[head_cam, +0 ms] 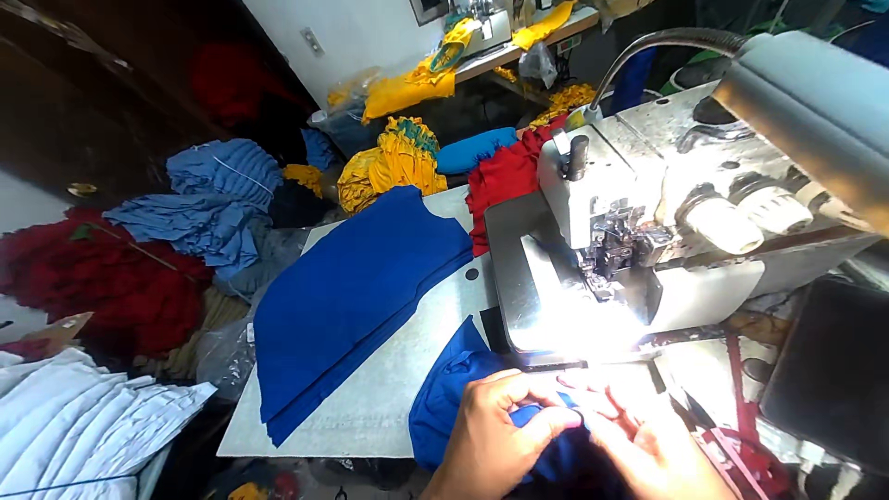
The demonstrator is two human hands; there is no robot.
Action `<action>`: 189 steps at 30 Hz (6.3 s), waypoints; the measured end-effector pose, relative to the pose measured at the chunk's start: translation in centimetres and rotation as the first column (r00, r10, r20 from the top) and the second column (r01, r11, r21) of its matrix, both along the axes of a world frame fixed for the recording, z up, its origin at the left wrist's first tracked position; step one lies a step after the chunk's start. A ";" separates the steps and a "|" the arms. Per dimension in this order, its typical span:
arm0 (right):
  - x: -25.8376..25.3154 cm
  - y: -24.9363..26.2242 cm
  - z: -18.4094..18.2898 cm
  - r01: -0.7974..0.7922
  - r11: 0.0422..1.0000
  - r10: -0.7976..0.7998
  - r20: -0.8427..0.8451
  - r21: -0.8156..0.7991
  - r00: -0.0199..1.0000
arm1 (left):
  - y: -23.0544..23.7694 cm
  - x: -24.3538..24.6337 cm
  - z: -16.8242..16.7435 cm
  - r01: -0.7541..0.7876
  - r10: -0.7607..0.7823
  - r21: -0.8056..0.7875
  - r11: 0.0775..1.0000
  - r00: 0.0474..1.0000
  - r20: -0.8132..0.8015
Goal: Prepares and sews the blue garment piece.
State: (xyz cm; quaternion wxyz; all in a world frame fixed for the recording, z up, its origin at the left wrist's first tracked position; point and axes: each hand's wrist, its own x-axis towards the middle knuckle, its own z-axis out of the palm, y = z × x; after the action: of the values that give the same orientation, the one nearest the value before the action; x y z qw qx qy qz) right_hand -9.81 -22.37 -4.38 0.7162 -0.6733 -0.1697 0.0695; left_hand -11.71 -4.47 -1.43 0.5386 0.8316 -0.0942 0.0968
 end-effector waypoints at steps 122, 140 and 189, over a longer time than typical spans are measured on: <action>-2.9 0.8 -3.8 0.085 0.994 -0.051 0.419 -0.065 0.907 | 4.2 -0.5 -0.1 0.263 -0.270 -0.148 0.953 0.962 -0.028; -2.3 0.9 -2.1 0.124 0.991 -0.080 0.498 -0.056 0.864 | 4.2 0.8 0.4 0.418 -0.443 -0.188 0.889 0.889 -0.116; 0.8 0.1 5.2 0.299 0.949 -0.207 0.507 -0.104 0.836 | 3.5 5.6 4.8 0.335 -0.317 -0.386 0.860 0.942 0.111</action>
State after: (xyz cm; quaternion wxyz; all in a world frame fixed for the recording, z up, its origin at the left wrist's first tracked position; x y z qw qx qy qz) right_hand -8.98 -22.30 0.81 0.5890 -0.7469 -0.2479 -0.1840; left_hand -6.08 -0.94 3.42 0.7033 0.6738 -0.2232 0.0395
